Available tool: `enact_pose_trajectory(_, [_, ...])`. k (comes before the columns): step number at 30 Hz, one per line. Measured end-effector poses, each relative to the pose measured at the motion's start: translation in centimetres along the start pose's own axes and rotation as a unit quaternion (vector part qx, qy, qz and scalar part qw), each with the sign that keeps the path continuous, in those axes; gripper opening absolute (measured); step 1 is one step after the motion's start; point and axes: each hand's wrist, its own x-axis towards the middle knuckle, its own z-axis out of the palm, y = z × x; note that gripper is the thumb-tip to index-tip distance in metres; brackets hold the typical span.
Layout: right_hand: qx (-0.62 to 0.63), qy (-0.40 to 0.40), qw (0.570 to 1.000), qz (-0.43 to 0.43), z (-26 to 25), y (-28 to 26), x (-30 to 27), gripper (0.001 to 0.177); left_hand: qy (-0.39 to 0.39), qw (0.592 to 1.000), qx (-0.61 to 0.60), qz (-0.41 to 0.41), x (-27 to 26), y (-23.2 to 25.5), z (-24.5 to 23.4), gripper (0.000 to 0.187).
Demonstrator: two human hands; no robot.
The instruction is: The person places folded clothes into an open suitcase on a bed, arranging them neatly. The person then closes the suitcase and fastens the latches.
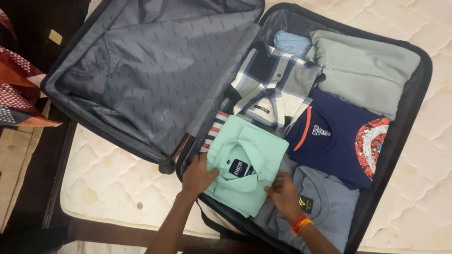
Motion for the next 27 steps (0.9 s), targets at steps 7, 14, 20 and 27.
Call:
enact_pose_trajectory(7, [-0.174, 0.177, 0.892, -0.378, -0.2, -5.2, -1.3, 0.056, 0.216, 0.929, 0.015, 0.3, -1.0, 1.5, 1.4, 0.06])
enact_pose_trajectory(14, [-0.419, 0.1, 0.817, -0.383, 4.2, -6.6, 2.7, 0.074, 0.057, 0.952, 0.157, 0.257, -0.5, 5.1, 4.1, 0.109])
enact_pose_trajectory(20, [-0.416, 0.108, 0.812, -0.396, 5.3, -4.2, 4.9, 0.071, 0.042, 0.947, 0.207, 0.241, 1.0, 4.6, 5.2, 0.112])
enact_pose_trajectory(27, [-0.419, 0.109, 0.803, -0.409, 5.6, -2.9, 6.3, 0.071, 0.011, 0.95, 0.228, 0.212, 1.9, 4.5, 6.3, 0.113])
